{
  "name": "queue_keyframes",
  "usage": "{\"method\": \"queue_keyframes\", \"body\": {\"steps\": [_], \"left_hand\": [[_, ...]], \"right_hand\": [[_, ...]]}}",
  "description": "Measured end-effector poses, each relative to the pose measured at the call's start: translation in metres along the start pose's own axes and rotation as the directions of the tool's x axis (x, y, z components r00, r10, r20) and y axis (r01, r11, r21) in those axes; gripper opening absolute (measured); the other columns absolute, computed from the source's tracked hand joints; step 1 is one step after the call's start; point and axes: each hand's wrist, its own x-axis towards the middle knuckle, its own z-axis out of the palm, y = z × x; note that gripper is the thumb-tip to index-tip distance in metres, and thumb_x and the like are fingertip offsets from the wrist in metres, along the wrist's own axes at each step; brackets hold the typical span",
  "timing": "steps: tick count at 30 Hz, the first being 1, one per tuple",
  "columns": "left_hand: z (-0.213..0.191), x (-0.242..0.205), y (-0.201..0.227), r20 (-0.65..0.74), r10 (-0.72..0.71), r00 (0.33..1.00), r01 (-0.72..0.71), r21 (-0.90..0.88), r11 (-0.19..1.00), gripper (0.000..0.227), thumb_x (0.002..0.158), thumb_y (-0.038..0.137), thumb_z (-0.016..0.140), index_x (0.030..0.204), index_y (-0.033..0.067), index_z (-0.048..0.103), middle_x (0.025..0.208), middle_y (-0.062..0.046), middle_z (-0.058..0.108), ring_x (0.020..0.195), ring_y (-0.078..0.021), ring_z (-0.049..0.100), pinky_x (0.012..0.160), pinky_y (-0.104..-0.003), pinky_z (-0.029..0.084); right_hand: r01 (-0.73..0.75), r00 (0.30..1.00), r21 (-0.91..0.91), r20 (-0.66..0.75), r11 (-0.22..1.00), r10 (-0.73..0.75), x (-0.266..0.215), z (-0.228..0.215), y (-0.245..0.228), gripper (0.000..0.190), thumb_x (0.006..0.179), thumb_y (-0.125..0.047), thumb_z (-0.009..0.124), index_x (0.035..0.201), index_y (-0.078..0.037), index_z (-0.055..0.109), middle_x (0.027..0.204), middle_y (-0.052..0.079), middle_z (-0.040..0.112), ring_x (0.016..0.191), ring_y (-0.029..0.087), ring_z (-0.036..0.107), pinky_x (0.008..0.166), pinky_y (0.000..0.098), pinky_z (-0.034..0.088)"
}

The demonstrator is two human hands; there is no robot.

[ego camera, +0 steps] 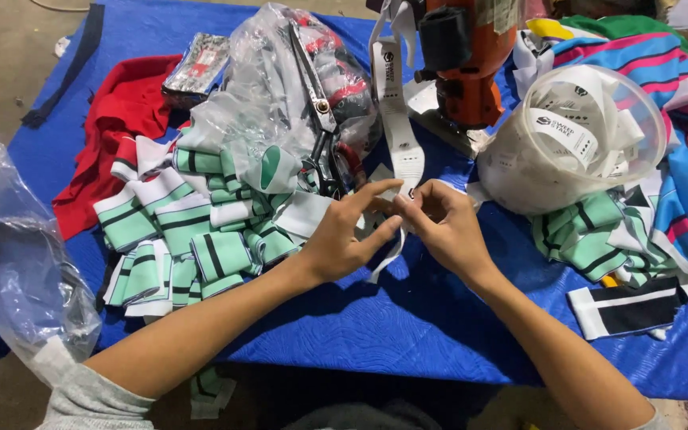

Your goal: Cleaning individual clothing labels on a continuous roll using a small block and then tearing them off to sort into a container.

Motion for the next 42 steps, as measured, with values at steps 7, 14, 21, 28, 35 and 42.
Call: {"method": "queue_keyframes", "body": {"steps": [7, 14, 21, 28, 35, 42], "left_hand": [[-0.009, 0.005, 0.012, 0.037, -0.131, 0.991, 0.136, -0.306, 0.942, 0.039, 0.103, 0.025, 0.055, 0.140, 0.0138, 0.052, 0.086, -0.005, 0.078, 0.089, -0.0107, 0.071, 0.091, -0.035, 0.055], [-0.008, 0.007, 0.009, -0.018, -0.217, 0.976, 0.191, -0.405, 0.894, 0.033, 0.097, 0.014, 0.068, 0.129, 0.0108, 0.061, 0.094, -0.009, 0.076, 0.091, -0.0147, 0.073, 0.087, -0.033, 0.058], [-0.004, 0.004, -0.001, 0.048, -0.194, 0.980, 0.197, -0.406, 0.892, 0.045, 0.093, 0.004, 0.072, 0.135, 0.0094, 0.057, 0.101, -0.014, 0.072, 0.094, -0.0225, 0.074, 0.086, -0.036, 0.061], [-0.004, 0.003, 0.005, 0.179, -0.197, 0.964, 0.261, -0.490, 0.832, 0.073, 0.089, 0.000, 0.073, 0.151, 0.0155, 0.038, 0.093, -0.016, 0.074, 0.087, -0.0165, 0.071, 0.083, -0.031, 0.062], [-0.004, 0.002, 0.006, 0.256, -0.201, 0.946, 0.304, -0.480, 0.823, 0.083, 0.086, 0.001, 0.077, 0.155, 0.0177, 0.033, 0.090, -0.017, 0.075, 0.083, -0.0180, 0.074, 0.084, -0.032, 0.063], [-0.001, 0.000, -0.001, 0.248, -0.225, 0.942, 0.321, -0.469, 0.823, 0.072, 0.093, 0.015, 0.073, 0.153, 0.0143, 0.033, 0.095, -0.018, 0.075, 0.090, -0.0242, 0.075, 0.086, -0.038, 0.062]], "right_hand": [[0.073, 0.996, 0.120, -0.066, 0.990, -0.066, -0.008, 0.007, -0.005, 0.034, 0.091, -0.021, 0.082, 0.084, -0.006, 0.052, 0.064, 0.007, 0.060, 0.060, 0.012, 0.061, 0.051, 0.0218, 0.048], [0.192, 0.979, 0.033, -0.082, 0.981, -0.189, -0.008, 0.007, -0.006, 0.018, 0.093, -0.012, 0.078, 0.092, -0.004, 0.062, 0.084, 0.009, 0.069, 0.077, 0.017, 0.069, 0.065, 0.0282, 0.056], [0.230, 0.966, 0.110, -0.146, 0.967, -0.213, -0.009, 0.004, -0.012, 0.021, 0.090, -0.002, 0.080, 0.092, -0.002, 0.059, 0.086, 0.012, 0.069, 0.078, 0.016, 0.070, 0.065, 0.0278, 0.058], [0.175, 0.972, 0.217, -0.194, 0.960, -0.133, 0.006, -0.007, -0.002, 0.018, 0.095, 0.000, 0.074, 0.092, -0.002, 0.056, 0.086, 0.011, 0.067, 0.072, 0.014, 0.068, 0.063, 0.0268, 0.059], [0.060, 0.970, 0.237, -0.241, 0.970, -0.001, 0.010, -0.014, -0.011, 0.019, 0.097, -0.007, 0.074, 0.094, -0.004, 0.056, 0.090, 0.009, 0.067, 0.075, 0.013, 0.070, 0.066, 0.0257, 0.061], [0.069, 0.977, 0.266, -0.213, 0.962, -0.011, 0.013, -0.017, -0.001, 0.017, 0.097, -0.006, 0.073, 0.096, -0.003, 0.057, 0.089, 0.009, 0.066, 0.075, 0.011, 0.068, 0.065, 0.0247, 0.061]]}}
